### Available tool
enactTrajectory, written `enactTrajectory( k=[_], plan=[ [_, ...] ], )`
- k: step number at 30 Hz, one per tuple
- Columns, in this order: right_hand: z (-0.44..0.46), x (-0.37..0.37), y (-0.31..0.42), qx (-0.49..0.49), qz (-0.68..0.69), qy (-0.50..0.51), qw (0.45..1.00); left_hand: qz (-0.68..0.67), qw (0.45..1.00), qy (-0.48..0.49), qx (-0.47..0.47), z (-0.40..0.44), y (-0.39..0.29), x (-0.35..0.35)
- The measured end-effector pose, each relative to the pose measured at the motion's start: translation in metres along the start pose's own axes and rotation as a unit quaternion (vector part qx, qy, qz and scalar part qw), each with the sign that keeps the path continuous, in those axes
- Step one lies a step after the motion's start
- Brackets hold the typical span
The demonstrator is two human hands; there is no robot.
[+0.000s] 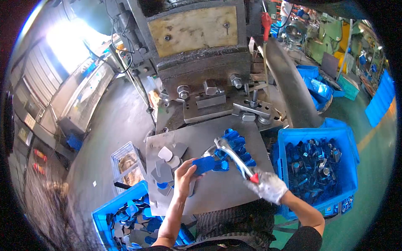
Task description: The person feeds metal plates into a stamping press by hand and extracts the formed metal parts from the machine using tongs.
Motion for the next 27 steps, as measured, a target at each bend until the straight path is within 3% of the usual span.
enactTrajectory(
  k=[1, 4, 6, 10, 11, 12, 14, 15, 16, 17, 19, 21, 27],
  plan=[
    [-0.007, -0.007, 0.021, 0.047, 0.024, 0.027, 0.998, -0.002, 1.0, -0.001, 0.001, 0.0, 0.003, 0.001],
    [-0.007, 0.003, 0.037, 0.061, -0.038, 0.103, 0.992, -0.003, 1.0, -0.001, 0.009, -0.001, 0.002, 0.002],
    [-0.004, 0.012, 0.032, 0.031, -0.068, 0.093, 0.993, 0.002, 1.0, -0.012, 0.019, -0.002, 0.002, -0.001],
    [0.024, -0.008, 0.02, -0.045, -0.095, 0.003, 0.994, 0.126, 0.971, -0.118, 0.163, -0.02, -0.03, -0.01],
    [0.037, -0.023, 0.017, 0.036, -0.06, 0.006, 0.998, 0.306, 0.924, -0.139, 0.183, -0.026, -0.039, -0.022],
    [0.056, -0.034, 0.009, 0.026, -0.021, -0.033, 0.999, 0.474, 0.844, -0.157, 0.196, -0.031, -0.046, -0.034],
    [0.091, -0.063, 0.011, 0.051, 0.016, -0.032, 0.998, 0.641, 0.716, -0.184, 0.207, -0.035, -0.05, -0.045],
    [0.112, -0.071, 0.005, 0.044, 0.014, -0.057, 0.997, 0.676, 0.69, -0.186, 0.18, -0.036, -0.047, -0.05],
    [0.132, -0.076, 0.0, 0.014, -0.021, -0.105, 0.994, 0.67, 0.703, -0.169, 0.168, -0.035, -0.039, -0.057],
    [0.179, -0.061, -0.034, -0.021, 0.067, -0.102, 0.992, 0.663, 0.716, -0.152, 0.157, -0.033, -0.029, -0.065],
    [0.21, -0.061, -0.052, -0.023, 0.085, -0.097, 0.991, 0.667, 0.72, -0.138, 0.136, -0.032, -0.019, -0.074],
    [0.194, -0.091, -0.011, 0.05, -0.058, -0.089, 0.993, 0.664, 0.721, -0.148, 0.134, -0.03, -0.022, -0.073],
    [0.197, -0.108, 0.001, 0.058, -0.016, -0.088, 0.994, 0.654, 0.724, -0.166, 0.144, -0.032, -0.02, -0.073]
  ],
)
Point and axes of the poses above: each hand's wrist, its own z-axis towards the middle knuckle, its own x-axis out of the palm, y = z × x, the point moved 4 cm from there along z, towards the middle knuckle, and after that the axes turned 8 degrees about y, right-handed, at the moved point
